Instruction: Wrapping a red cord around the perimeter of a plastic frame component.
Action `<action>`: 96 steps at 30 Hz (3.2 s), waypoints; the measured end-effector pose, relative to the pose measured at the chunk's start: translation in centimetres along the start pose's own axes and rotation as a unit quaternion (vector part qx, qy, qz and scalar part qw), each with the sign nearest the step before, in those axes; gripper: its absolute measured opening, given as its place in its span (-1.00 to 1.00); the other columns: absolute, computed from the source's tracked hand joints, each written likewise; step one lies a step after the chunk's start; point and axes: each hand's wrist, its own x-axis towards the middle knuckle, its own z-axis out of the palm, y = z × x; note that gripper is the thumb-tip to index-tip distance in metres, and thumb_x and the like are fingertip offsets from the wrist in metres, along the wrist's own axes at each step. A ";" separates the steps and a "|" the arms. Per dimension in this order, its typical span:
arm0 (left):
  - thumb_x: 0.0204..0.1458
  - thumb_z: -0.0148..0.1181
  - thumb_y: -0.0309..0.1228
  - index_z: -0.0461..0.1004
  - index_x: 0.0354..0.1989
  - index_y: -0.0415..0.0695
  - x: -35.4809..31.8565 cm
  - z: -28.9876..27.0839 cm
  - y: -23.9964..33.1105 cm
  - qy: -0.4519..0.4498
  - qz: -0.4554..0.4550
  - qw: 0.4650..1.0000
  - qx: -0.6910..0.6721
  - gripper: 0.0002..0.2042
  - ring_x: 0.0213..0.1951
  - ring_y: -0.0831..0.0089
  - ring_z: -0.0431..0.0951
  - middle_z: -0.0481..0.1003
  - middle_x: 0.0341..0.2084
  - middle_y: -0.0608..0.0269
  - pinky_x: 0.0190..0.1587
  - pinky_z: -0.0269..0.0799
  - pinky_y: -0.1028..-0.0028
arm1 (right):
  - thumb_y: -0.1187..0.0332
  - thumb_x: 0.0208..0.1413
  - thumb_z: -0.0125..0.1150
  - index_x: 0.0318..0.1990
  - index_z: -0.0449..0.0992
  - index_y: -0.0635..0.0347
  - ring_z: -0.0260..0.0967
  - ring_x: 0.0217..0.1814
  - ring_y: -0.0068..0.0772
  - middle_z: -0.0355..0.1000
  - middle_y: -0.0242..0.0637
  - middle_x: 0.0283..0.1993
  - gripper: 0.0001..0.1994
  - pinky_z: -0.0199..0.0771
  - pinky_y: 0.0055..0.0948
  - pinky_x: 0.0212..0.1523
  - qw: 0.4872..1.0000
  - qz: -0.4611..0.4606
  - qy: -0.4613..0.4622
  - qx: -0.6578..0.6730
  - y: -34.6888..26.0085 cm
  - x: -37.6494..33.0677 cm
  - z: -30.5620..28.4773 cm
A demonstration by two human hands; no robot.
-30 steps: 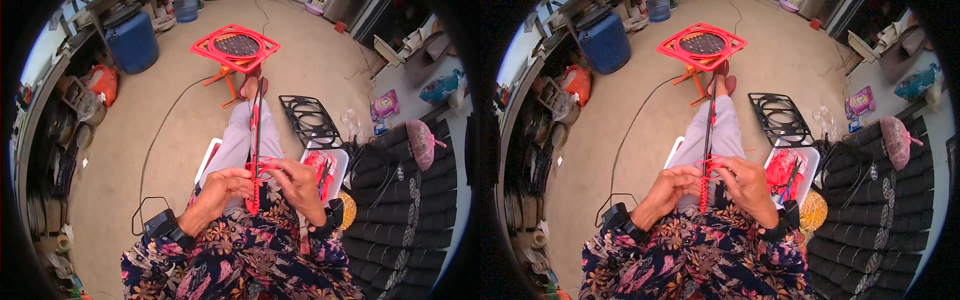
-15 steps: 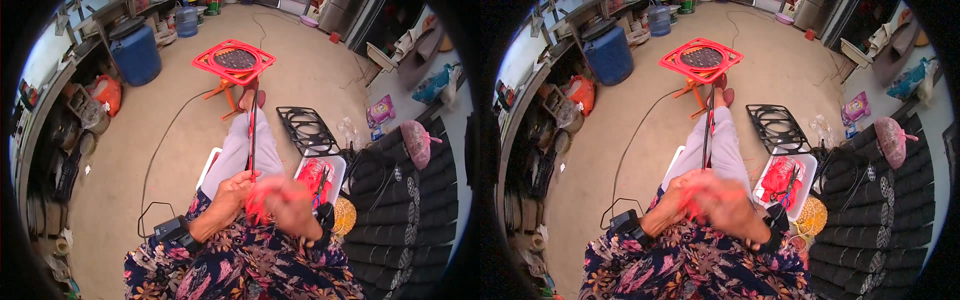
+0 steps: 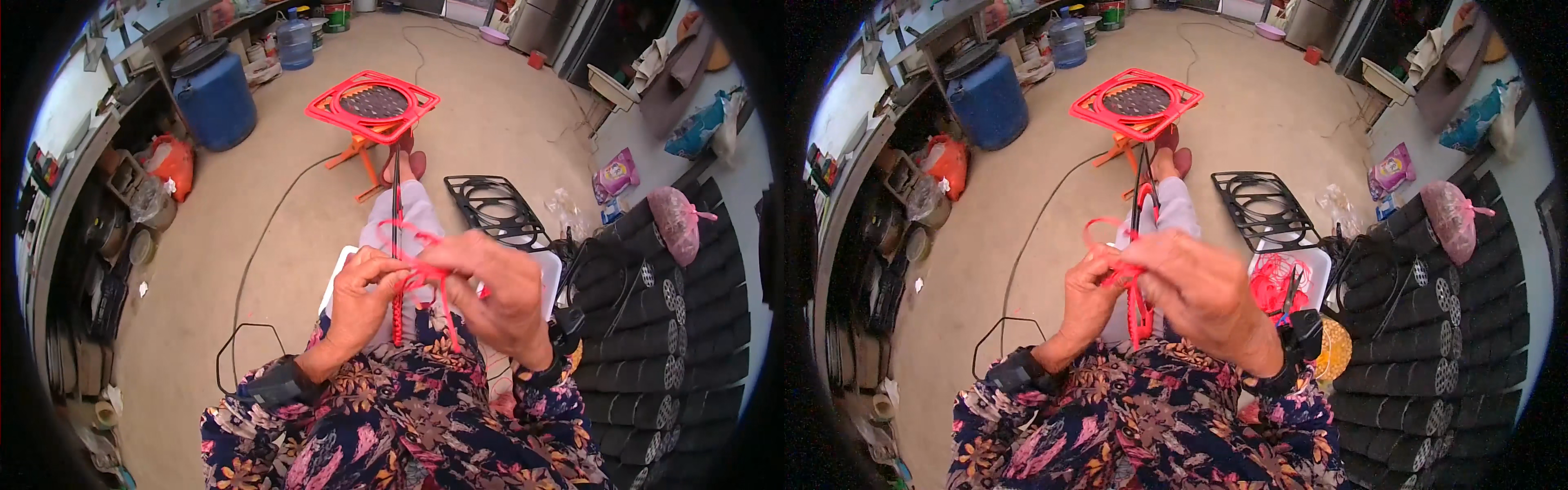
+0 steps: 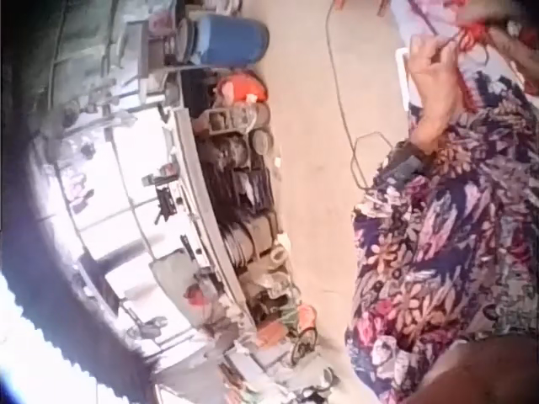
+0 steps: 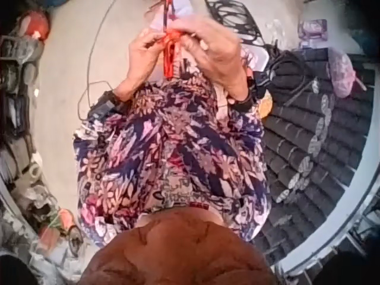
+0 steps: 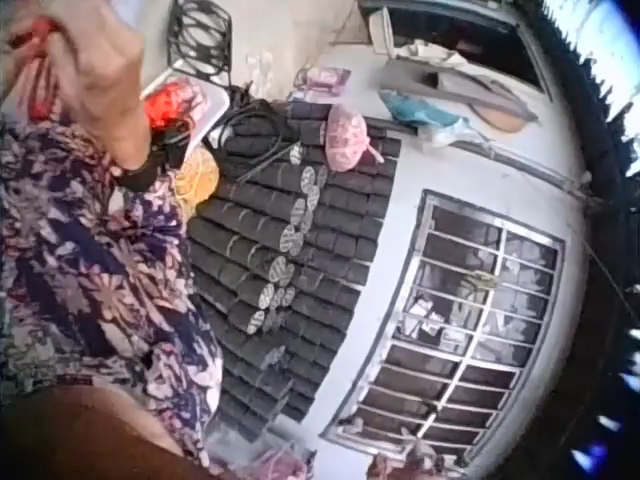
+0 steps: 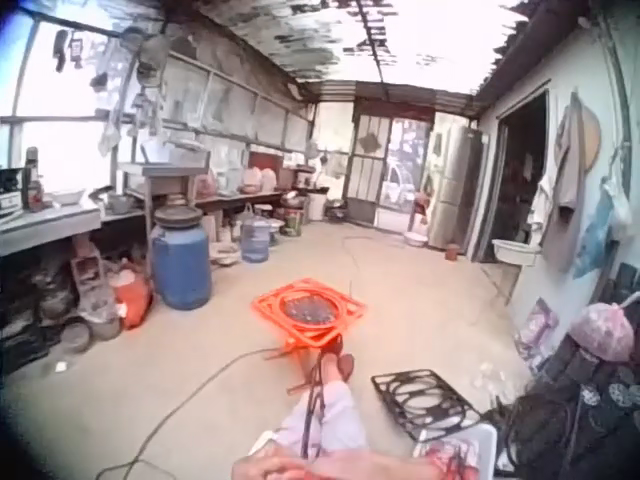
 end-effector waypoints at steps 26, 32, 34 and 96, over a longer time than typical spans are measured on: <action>0.03 0.17 -0.58 0.47 -0.41 -0.29 -0.8 -1.7 -2.6 -0.013 -0.388 0.906 -0.169 -0.96 -0.47 0.56 0.48 0.52 -0.51 0.24 -0.34 0.39 0.57 | 0.59 0.10 0.10 -0.18 0.39 0.39 0.39 -0.47 -0.64 0.45 -0.32 -0.42 -0.87 0.39 -0.64 -0.55 0.808 0.466 0.021 0.359 6.4 -6.9 9.2; 0.02 0.16 -0.61 0.43 -0.39 -0.30 -0.3 -2.1 -2.8 0.007 -0.417 0.882 -0.217 -0.96 -0.45 0.54 0.51 0.53 -0.50 0.19 -0.31 0.42 0.57 | 0.60 0.08 0.08 -0.23 0.38 0.36 0.35 -0.52 -0.69 0.45 -0.38 -0.48 -0.90 0.34 -0.64 -0.54 0.865 0.417 -0.021 0.280 7.2 -7.2 9.6; 0.01 0.16 -0.62 0.43 -0.39 -0.29 -0.3 -2.2 -2.8 0.014 -0.433 0.866 -0.251 -0.96 -0.45 0.54 0.52 0.54 -0.49 0.18 -0.30 0.43 0.57 | 0.58 0.08 0.09 -0.24 0.39 0.36 0.33 -0.53 -0.70 0.45 -0.40 -0.50 -0.91 0.33 -0.63 -0.54 0.859 0.419 -0.013 0.295 7.2 -7.1 9.2; 0.09 0.17 -0.43 0.47 -0.04 -0.32 3.4 -1.4 0.7 -0.056 -0.259 0.944 -0.198 -0.71 -0.38 0.54 0.49 0.52 -0.32 0.21 -0.32 0.41 0.56 | 0.41 0.05 0.27 -0.20 0.48 0.23 0.28 -0.64 -0.69 0.36 -0.26 -0.65 -0.82 0.21 -0.55 -0.64 0.982 0.151 -0.113 0.027 8.1 -0.6 4.8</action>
